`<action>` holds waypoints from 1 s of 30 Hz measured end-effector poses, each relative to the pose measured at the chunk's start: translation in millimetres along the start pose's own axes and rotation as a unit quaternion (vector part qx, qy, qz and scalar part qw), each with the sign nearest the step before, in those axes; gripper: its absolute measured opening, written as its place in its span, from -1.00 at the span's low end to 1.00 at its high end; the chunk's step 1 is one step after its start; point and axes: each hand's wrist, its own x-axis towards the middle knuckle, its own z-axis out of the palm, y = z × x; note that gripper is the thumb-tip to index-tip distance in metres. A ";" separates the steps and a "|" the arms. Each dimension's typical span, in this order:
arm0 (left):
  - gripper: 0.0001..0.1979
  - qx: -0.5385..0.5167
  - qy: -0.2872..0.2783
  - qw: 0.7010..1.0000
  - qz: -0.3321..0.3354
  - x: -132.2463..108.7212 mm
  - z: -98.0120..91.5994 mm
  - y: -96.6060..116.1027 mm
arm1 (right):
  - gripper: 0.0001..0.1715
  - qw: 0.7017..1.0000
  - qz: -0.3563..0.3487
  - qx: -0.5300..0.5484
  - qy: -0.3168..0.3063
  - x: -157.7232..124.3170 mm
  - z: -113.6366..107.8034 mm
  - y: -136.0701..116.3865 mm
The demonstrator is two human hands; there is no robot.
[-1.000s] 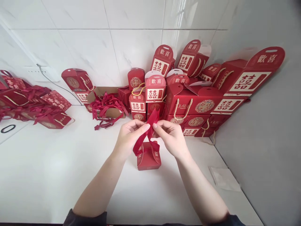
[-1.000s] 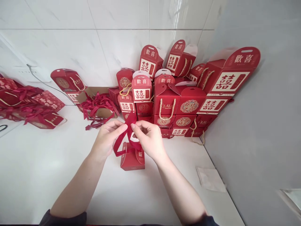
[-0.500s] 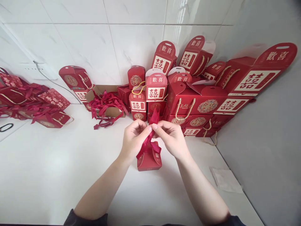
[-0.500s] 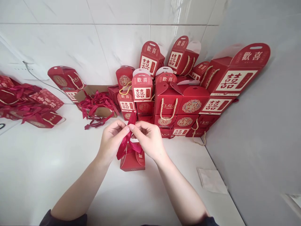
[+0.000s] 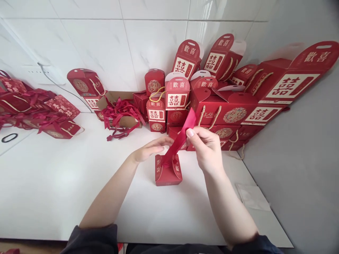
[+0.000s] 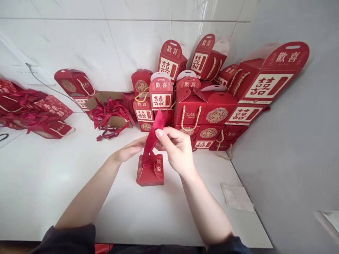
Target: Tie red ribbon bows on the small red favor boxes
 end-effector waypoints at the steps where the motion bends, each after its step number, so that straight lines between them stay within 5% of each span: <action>1: -0.60 -0.008 -0.013 1.000 -0.026 -1.4 -2.8 -8.0 | -0.69 1.000 -0.009 0.000 0.009 0.3 -1.5 -1.9; 7: -0.49 0.076 -0.044 0.991 -0.101 -17.6 0.9 -24.3 | -0.70 0.999 -0.032 -0.006 0.042 2.3 -10.2 -6.5; 13: -0.45 0.258 -0.009 0.963 -0.075 -18.2 12.3 -18.5 | -0.71 1.000 -0.014 -0.015 0.024 1.9 -10.7 -1.3; 21: -0.38 0.048 -0.044 0.994 -0.093 -12.2 30.0 -28.2 | -0.71 0.999 -0.015 -0.018 0.026 4.9 -4.4 1.7; 30: -0.43 0.012 -0.056 0.994 -0.091 -8.9 26.5 -36.9 | -0.70 0.999 -0.029 -0.031 -0.010 6.4 1.3 -9.9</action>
